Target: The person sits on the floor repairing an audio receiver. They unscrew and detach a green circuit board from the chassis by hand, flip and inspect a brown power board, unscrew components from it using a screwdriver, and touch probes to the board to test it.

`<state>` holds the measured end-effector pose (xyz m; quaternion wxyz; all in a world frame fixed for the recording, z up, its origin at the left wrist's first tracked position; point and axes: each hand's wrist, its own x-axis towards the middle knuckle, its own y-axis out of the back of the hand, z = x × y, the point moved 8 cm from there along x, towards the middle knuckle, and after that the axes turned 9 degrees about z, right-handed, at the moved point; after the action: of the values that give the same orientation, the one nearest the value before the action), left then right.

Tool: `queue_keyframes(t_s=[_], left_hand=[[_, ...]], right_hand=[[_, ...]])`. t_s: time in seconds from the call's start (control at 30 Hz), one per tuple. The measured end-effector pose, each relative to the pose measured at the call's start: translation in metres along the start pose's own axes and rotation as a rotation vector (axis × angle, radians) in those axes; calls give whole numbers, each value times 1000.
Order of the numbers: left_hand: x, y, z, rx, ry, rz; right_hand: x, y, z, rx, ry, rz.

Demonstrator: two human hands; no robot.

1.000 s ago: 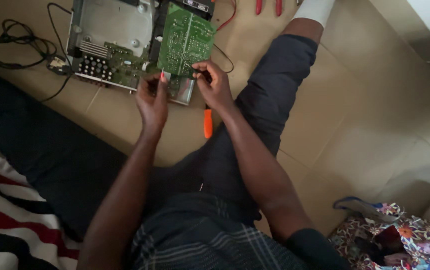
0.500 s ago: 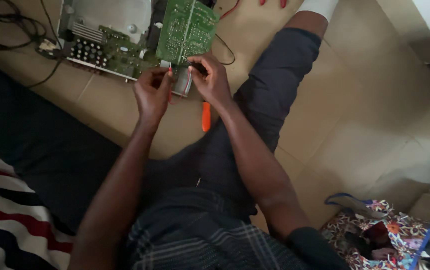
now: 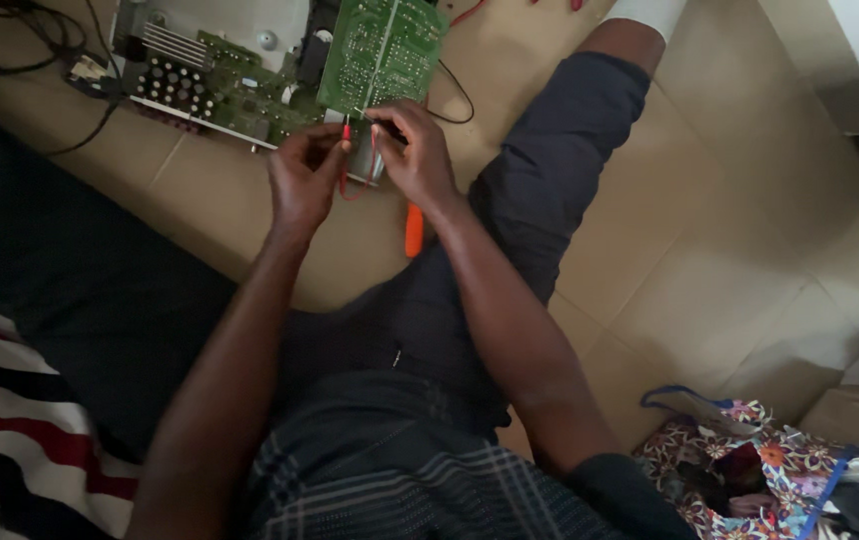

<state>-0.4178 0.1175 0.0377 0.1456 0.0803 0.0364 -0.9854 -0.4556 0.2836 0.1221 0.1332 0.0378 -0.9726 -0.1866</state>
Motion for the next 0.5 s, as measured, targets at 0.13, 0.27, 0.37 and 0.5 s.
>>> queue_keyframes(t_s=[0.13, 0.27, 0.37, 0.5], left_hand=[[1, -2, 6, -67, -41, -22], [1, -4, 9, -9, -6, -14], [5, -7, 15, 33, 5, 0], [6, -10, 27, 39, -41, 18]], right_hand=[[0, 0, 1, 9, 8, 13], [0, 1, 8, 1, -49, 11], [1, 2, 9, 27, -54, 9], [3, 2, 8, 5, -46, 7]])
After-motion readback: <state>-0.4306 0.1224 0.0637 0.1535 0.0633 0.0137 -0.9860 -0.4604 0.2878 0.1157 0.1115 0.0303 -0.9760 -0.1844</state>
